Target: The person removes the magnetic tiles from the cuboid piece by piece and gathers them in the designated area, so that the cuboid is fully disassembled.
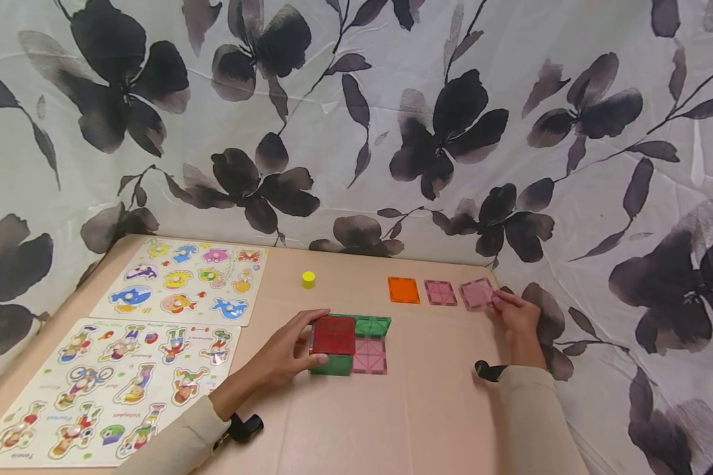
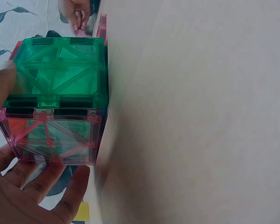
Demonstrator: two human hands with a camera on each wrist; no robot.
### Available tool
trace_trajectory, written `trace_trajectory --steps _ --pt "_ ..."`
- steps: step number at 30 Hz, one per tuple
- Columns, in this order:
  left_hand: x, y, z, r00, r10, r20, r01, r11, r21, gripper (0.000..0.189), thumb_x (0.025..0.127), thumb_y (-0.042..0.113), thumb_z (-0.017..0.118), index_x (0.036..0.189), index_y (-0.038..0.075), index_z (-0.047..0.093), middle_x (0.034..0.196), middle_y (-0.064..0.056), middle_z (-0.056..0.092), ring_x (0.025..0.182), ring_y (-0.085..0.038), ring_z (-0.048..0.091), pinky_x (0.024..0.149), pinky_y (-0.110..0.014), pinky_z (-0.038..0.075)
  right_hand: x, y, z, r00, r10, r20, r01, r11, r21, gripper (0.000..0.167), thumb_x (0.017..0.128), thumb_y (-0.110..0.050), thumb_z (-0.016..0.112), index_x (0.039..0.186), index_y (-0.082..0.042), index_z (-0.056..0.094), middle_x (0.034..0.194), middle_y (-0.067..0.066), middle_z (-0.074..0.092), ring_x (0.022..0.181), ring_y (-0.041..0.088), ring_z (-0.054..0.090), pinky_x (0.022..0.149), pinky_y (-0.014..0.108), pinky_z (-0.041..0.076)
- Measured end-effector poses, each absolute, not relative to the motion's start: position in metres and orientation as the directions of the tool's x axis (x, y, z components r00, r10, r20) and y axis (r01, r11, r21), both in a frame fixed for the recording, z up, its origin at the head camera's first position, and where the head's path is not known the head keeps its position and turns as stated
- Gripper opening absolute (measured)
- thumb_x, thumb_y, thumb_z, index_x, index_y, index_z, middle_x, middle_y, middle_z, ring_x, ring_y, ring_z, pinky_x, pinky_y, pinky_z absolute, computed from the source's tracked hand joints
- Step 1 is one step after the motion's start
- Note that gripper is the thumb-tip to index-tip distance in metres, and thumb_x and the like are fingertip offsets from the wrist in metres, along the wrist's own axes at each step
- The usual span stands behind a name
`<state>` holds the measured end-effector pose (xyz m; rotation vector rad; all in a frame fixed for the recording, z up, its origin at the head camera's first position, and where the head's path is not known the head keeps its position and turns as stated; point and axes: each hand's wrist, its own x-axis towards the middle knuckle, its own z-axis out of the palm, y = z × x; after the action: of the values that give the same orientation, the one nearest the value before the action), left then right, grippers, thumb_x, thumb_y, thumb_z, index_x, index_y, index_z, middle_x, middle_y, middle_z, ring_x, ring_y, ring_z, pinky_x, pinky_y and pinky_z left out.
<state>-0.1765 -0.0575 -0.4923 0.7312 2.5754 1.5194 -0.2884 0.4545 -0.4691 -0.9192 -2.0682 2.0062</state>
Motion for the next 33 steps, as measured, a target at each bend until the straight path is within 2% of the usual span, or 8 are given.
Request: trace_trajectory --steps 6,11,15,18,21,24,27,33 --pt "-0.176 -0.058 -0.491 -0.885 0.431 0.174 0.36 0.401 0.842 0.084 0.092 0.033 0.084 0.162 0.023 0.04 0.163 -0.002 0.046 0.15 -0.026 0.046 0.124 -0.058 0.039 -0.287 0.454 -0.474 -0.808 0.479 -0.343 0.329 -0.117 -0.937 0.036 0.099 0.001 0.071 0.133 -0.01 0.075 0.081 -0.011 0.077 0.076 0.008 0.078 0.075 0.026 0.065" --pt "-0.176 -0.058 -0.492 -0.885 0.425 0.189 0.371 0.399 0.839 0.083 0.092 0.032 0.084 0.162 0.023 0.041 0.163 -0.002 0.047 0.149 -0.027 0.047 0.123 -0.058 0.04 -0.284 0.455 -0.479 -0.838 0.486 -0.248 0.328 0.087 -0.941 0.044 0.098 0.005 0.068 0.142 -0.001 0.066 0.082 -0.013 0.075 0.077 0.007 0.076 0.072 0.023 0.064" --pt "-0.176 -0.058 -0.492 -0.886 0.425 0.189 0.369 0.395 0.841 0.083 0.092 0.032 0.084 0.162 0.023 0.041 0.163 -0.002 0.047 0.149 -0.027 0.047 0.123 -0.058 0.041 -0.277 0.448 -0.477 -0.859 0.49 -0.146 0.344 0.343 -0.874 0.042 0.101 -0.003 0.069 0.143 -0.002 0.066 0.108 0.002 0.081 0.082 0.001 0.071 0.071 0.016 0.061" --pt "-0.175 -0.058 -0.491 -0.885 0.427 0.185 0.365 0.392 0.844 0.083 0.092 0.032 0.085 0.162 0.022 0.041 0.162 -0.001 0.047 0.149 -0.026 0.047 0.123 -0.058 0.041 -0.266 0.431 -0.467 -0.901 0.43 -0.048 0.279 0.492 -0.825 0.039 0.102 -0.008 0.069 0.141 -0.004 0.068 0.135 0.017 0.073 0.084 -0.007 0.066 0.073 0.012 0.059" --pt "-0.175 -0.059 -0.491 -0.885 0.428 0.181 0.362 0.392 0.846 0.084 0.092 0.031 0.085 0.162 0.02 0.041 0.162 -0.001 0.047 0.148 -0.026 0.047 0.123 -0.058 0.04 -0.253 0.408 -0.456 -0.947 0.318 0.048 0.155 0.581 -0.799 0.037 0.103 -0.01 0.069 0.139 -0.005 0.069 0.139 0.024 0.069 0.086 -0.011 0.064 0.076 0.009 0.057" --pt "-0.175 -0.059 -0.491 -0.885 0.43 0.178 0.361 0.394 0.845 0.084 0.092 0.031 0.084 0.163 0.019 0.04 0.163 -0.001 0.046 0.149 -0.026 0.046 0.123 -0.058 0.04 -0.241 0.382 -0.449 -0.975 0.187 0.122 0.026 0.639 -0.768 0.035 0.102 -0.012 0.072 0.136 -0.006 0.071 0.134 0.023 0.072 0.095 -0.002 0.07 0.079 0.009 0.056" --pt "-0.175 -0.059 -0.492 -0.884 0.435 0.174 0.361 0.395 0.845 0.085 0.092 0.031 0.084 0.163 0.018 0.04 0.163 -0.002 0.046 0.149 -0.026 0.046 0.123 -0.057 0.04 -0.231 0.356 -0.447 -0.983 0.079 0.165 -0.061 0.708 -0.703 0.036 0.098 -0.017 0.077 0.134 -0.012 0.074 0.129 0.015 0.076 0.103 0.013 0.073 0.08 0.01 0.056" --pt "-0.176 -0.059 -0.493 -0.884 0.439 0.16 0.351 0.398 0.847 0.085 0.092 0.031 0.084 0.163 0.021 0.039 0.164 -0.001 0.045 0.15 -0.025 0.045 0.125 -0.056 0.039 -0.215 0.307 -0.448 -0.976 -0.091 0.198 -0.199 0.744 -0.638 0.036 0.093 -0.012 0.083 0.128 -0.015 0.077 0.121 0.009 0.079 0.107 0.028 0.077 0.091 0.037 0.065"
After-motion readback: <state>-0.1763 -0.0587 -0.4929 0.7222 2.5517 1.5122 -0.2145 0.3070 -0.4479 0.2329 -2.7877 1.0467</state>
